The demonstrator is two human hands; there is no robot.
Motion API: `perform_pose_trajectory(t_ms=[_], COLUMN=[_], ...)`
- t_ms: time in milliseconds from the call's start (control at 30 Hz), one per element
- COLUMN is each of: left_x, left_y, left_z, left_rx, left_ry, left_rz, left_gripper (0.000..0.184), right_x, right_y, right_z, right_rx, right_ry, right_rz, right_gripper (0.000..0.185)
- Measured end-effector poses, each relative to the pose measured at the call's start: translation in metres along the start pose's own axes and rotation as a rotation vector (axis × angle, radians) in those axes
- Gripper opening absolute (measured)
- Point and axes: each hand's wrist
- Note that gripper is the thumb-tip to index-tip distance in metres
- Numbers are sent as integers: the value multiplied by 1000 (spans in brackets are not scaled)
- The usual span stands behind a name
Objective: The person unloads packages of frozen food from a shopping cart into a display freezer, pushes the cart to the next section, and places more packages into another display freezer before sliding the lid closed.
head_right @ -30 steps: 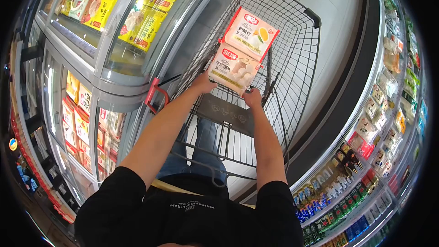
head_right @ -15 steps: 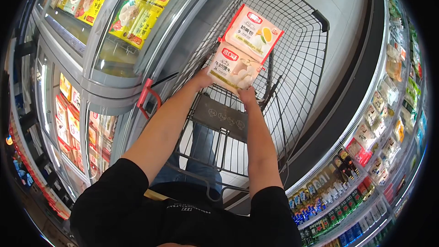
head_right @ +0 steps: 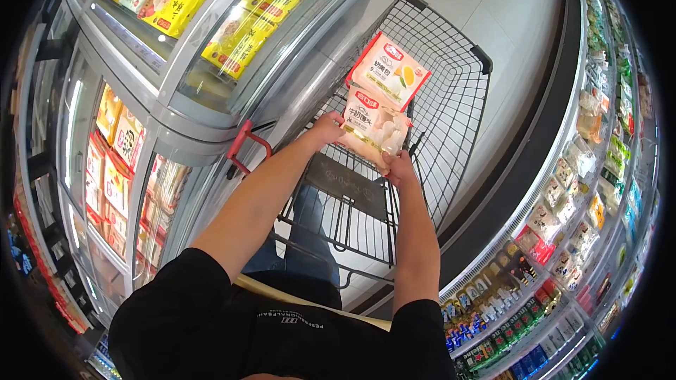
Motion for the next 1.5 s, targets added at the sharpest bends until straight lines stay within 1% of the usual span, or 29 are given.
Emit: perform_pose_trajectory(t_ms=[100,133,167,233,267,300,333,367,400,433,467,500,533,633,700,733,833,867,933,1000,1067,1100,1167,1233,1267,1333,1400,1433,1500], left_x=[27,56,73,114,140,163,184,204,240,255,267,279,310,368,400,422,469,484,513,537,563,576,600,617,624,632,640,643,645], left_y=[12,35,44,65,80,86,89,96,114,109,102,95,101,77,55,47,12,-1,-31,-65,-86,-100,-132,-161,-169,-192,-210,-218,-228], left_z=[1,9,12,22,31,38,46,58,73,84,95,108,123,162,192,205,234,241,251,261,266,269,271,275,279,282,283,288,294], left_rx=[0,14,56,132,128,134,142,150,166,207,248,288,245,436,537,581,691,723,794,855,934,935,939,902,886,860,933,966,891], left_ry=[-26,-82,-93,-113,-123,-121,-114,-100,-123,-166,-207,-247,-193,-95,-36,8,124,180,273,352,419,433,449,504,516,552,490,461,491], left_rz=[-77,-38,-49,-75,-62,-93,-125,-161,-130,-168,-206,-243,-212,-356,-401,-436,-551,-568,-624,-579,-617,-630,-641,-662,-651,-646,-583,-555,-525], left_gripper=[29,36,39,45,58,62,66,70,75,74,73,72,69,70,71,72,70,70,70,68,66,69,75,69,68,62,64,65,71], right_x=[53,72,90,130,147,167,205,221,236,257,277,295,309,347,358,361,374,376,392,407,420,428,445,450,447,454,465,468,473], right_y=[-24,-30,-36,-50,-59,-65,-82,-92,-95,-102,-110,-116,-120,-125,-121,-120,-102,-97,-82,-62,-45,-36,-14,13,18,36,58,64,67], right_z=[11,16,17,17,18,17,-4,-11,-15,-28,-41,-59,-77,-140,-179,-196,-256,-272,-308,-343,-369,-381,-397,-410,-415,-424,-437,-442,-441], right_rx=[-43,-66,-91,-52,-22,7,40,68,94,121,206,211,219,248,288,360,387,428,477,533,590,619,635,616,646,686,701,719,763], right_ry=[-57,-75,-97,-124,-151,-177,-152,-190,-226,-266,-231,-276,-322,-473,-568,-598,-756,-814,-876,-940,-988,-1006,-1060,-1122,-1127,-1134,-1125,-1101,-1044], right_rz=[32,46,61,173,224,269,311,371,424,478,475,535,591,736,848,821,857,799,782,782,794,809,699,630,556,601,666,612,493], right_gripper=[37,37,37,35,35,34,30,30,29,29,29,30,31,33,34,36,37,34,34,35,37,37,40,41,42,43,44,44,44])
Point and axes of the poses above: each hand's wrist, its own x-axis away from the middle knuckle, its own z-axis out of the back of the hand, y = z × x, and after that the axes turned 1 degree about z, right-handed
